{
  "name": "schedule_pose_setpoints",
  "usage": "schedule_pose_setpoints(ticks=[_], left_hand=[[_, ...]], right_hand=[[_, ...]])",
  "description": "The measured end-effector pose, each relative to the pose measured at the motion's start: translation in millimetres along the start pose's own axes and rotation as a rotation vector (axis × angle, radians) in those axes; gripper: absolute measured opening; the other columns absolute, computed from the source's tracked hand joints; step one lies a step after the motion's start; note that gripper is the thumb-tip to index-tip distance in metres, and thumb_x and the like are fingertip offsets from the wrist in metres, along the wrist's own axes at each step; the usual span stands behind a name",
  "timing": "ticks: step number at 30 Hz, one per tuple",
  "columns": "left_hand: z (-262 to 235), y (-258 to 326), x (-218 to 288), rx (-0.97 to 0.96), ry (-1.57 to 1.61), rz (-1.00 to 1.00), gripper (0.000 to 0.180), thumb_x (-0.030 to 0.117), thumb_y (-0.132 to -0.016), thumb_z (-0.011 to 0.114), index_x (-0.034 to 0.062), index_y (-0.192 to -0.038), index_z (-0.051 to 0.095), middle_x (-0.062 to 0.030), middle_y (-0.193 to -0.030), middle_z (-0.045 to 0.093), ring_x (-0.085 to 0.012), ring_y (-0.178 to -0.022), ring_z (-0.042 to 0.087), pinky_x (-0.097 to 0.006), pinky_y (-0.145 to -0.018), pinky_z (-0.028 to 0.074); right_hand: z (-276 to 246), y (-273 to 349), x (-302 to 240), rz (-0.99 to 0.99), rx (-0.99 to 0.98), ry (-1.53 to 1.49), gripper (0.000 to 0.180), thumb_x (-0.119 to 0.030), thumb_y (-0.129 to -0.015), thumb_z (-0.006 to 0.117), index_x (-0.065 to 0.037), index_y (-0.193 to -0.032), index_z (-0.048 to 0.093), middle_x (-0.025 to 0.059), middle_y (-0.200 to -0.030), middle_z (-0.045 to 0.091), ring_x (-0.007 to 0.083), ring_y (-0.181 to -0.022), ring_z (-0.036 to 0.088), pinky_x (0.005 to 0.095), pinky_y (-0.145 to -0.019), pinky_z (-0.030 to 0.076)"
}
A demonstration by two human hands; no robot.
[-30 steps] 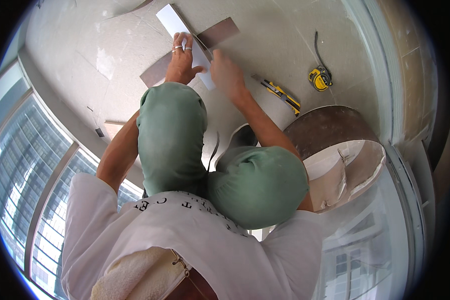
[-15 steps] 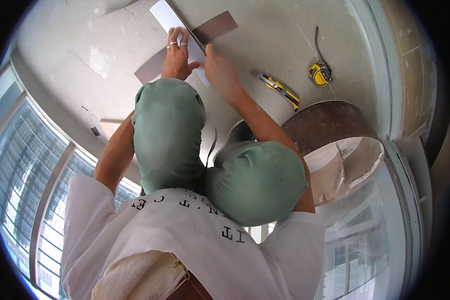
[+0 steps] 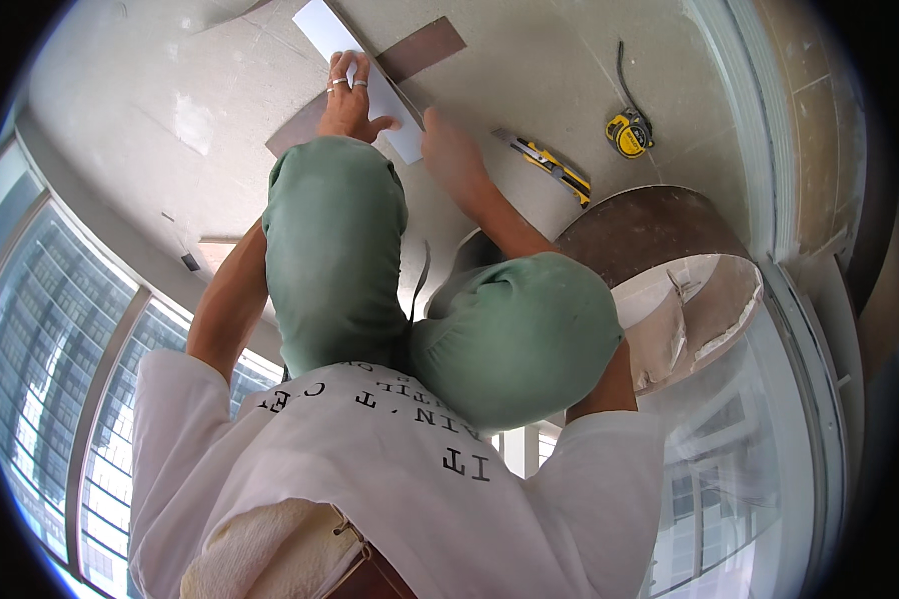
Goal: The person sits on the floor and measures, marks, and cuts a strip of brown material using a utility knife, ruler, and tape measure. They repeatedly align the ruler, score the material, and separate cut pieces, then move the cut strip to a nearby table.
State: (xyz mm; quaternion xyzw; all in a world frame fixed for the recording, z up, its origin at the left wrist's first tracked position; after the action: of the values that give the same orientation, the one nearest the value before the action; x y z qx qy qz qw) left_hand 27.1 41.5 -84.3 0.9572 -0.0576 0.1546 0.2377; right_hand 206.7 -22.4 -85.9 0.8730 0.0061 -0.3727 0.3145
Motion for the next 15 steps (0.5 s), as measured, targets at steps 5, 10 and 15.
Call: schedule_pose_setpoints(ticks=[5,10,15], left_hand=[[0,2,3,-0.003,-0.001,-0.013,0.117,0.028,-0.061,0.095,0.0017,-0.153,0.027,-0.0157,-0.156,0.02,-0.0373,-0.152,0.012,-0.046,-0.122,0.032],[-9,4,4,0.064,0.094,0.042,0.118,0.023,-0.061,0.095,-0.0021,-0.153,0.026,-0.0181,-0.156,0.021,-0.041,-0.151,0.015,-0.048,-0.121,0.034],[-13,6,9,0.029,0.072,0.032,0.117,0.024,-0.06,0.095,-0.0034,-0.152,0.026,-0.0199,-0.156,0.02,-0.0412,-0.151,0.015,-0.048,-0.121,0.034]], right_hand=[[4,21,20,0.043,0.043,-0.038,0.026,-0.022,-0.099,0.052,-0.003,-0.115,0.046,0.0281,-0.1,0.065,0.0471,-0.094,0.063,0.0579,-0.08,0.048],[-25,9,16,-0.054,0.085,0.157,0.035,-0.029,-0.099,0.055,-0.002,-0.119,0.052,0.0283,-0.111,0.063,0.0449,-0.101,0.063,0.0538,-0.083,0.049],[-24,-43,1,-0.007,0.415,-0.493,0.041,-0.024,-0.096,0.059,0.002,-0.128,0.054,0.0243,-0.12,0.064,0.0357,-0.115,0.061,0.0443,-0.096,0.048]])
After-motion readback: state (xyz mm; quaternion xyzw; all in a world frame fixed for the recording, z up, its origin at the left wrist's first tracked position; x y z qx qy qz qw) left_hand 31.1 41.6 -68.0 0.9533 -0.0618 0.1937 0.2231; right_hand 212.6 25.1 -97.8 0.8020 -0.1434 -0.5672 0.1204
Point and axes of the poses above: each hand's wrist, its own y-axis away from the middle knuckle, its own z-axis out of the palm, x = y × z, the point moved 1 cm from there along -y, towards the middle knuckle
